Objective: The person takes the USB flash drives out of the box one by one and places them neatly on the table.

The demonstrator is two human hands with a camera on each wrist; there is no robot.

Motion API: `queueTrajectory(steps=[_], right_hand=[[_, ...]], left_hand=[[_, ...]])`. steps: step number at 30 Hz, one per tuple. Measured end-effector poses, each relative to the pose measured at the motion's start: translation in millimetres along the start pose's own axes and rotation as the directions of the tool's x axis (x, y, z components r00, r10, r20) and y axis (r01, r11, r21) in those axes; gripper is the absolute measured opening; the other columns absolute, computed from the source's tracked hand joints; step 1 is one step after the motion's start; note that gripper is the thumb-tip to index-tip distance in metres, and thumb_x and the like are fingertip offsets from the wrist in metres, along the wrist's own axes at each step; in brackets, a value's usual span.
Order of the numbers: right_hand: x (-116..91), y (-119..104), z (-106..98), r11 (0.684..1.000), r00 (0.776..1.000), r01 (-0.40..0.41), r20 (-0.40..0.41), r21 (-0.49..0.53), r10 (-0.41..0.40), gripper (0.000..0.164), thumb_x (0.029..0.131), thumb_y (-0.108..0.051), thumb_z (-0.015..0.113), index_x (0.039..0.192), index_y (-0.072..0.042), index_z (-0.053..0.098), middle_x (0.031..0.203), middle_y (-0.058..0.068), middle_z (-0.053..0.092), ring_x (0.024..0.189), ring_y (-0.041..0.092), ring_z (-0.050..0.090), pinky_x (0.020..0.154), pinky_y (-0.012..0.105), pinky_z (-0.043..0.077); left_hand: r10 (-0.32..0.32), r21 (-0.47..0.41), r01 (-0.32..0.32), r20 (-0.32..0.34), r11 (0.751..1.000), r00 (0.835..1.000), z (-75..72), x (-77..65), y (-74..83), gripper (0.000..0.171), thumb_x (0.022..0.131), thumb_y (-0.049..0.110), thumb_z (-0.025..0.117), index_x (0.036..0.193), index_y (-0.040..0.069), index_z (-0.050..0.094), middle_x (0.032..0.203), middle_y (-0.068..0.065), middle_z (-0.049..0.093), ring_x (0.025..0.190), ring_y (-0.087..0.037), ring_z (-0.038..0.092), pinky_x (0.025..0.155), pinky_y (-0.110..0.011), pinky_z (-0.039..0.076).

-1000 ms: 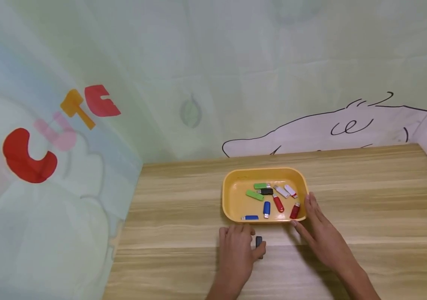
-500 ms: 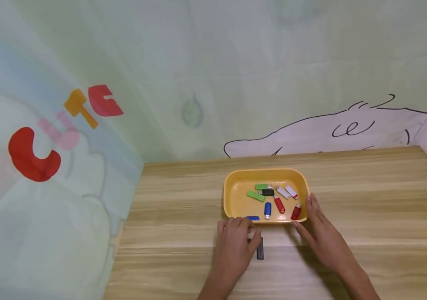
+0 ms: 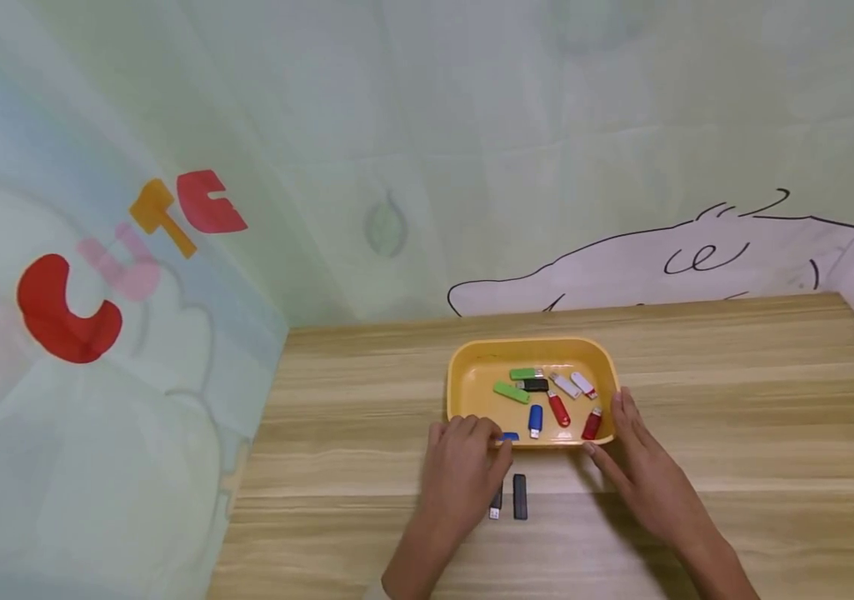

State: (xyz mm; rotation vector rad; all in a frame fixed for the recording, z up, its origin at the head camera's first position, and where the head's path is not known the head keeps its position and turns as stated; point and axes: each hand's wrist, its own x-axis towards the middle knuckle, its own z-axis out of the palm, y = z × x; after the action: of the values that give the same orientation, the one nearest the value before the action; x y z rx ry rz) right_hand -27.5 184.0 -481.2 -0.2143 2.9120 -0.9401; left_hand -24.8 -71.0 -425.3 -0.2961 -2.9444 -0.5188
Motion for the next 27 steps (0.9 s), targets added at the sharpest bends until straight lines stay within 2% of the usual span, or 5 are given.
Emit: queueTrajectory(steps=[15,27], right_hand=[[0.4,0.4,1.0,1.0,1.0,0.003,-0.005,0.009,-0.003,0.091,0.107,-0.053,0.056,0.17,-0.008,0.009,0.178,0.021,0.009,0.154,0.053,0.031,0.118,0.07,0.036],[0.8,0.9,-0.1,1.0,1.0,0.017,-0.013,0.019,-0.017,0.09,0.107,-0.051,0.058,0.17,-0.006,0.011,0.177,0.021,0.009,0.154,0.053,0.031,0.118,0.069,0.037]], left_hand=[[0.066,0.088,-0.071,0.063,0.994,0.996,-1.2,18.6,-10.3,0.018,0.096,0.034,0.08,0.101,0.017,0.077,0.093,0.005,0.074,0.088,-0.014,0.062,0.086,-0.033,0.042],[0.049,0.14,-0.074,0.177,0.987,0.983,3.6,38.0,-13.7,0.018,0.095,0.036,0.081,0.099,0.019,0.078,0.09,0.006,0.073,0.087,-0.013,0.062,0.084,-0.033,0.039]])
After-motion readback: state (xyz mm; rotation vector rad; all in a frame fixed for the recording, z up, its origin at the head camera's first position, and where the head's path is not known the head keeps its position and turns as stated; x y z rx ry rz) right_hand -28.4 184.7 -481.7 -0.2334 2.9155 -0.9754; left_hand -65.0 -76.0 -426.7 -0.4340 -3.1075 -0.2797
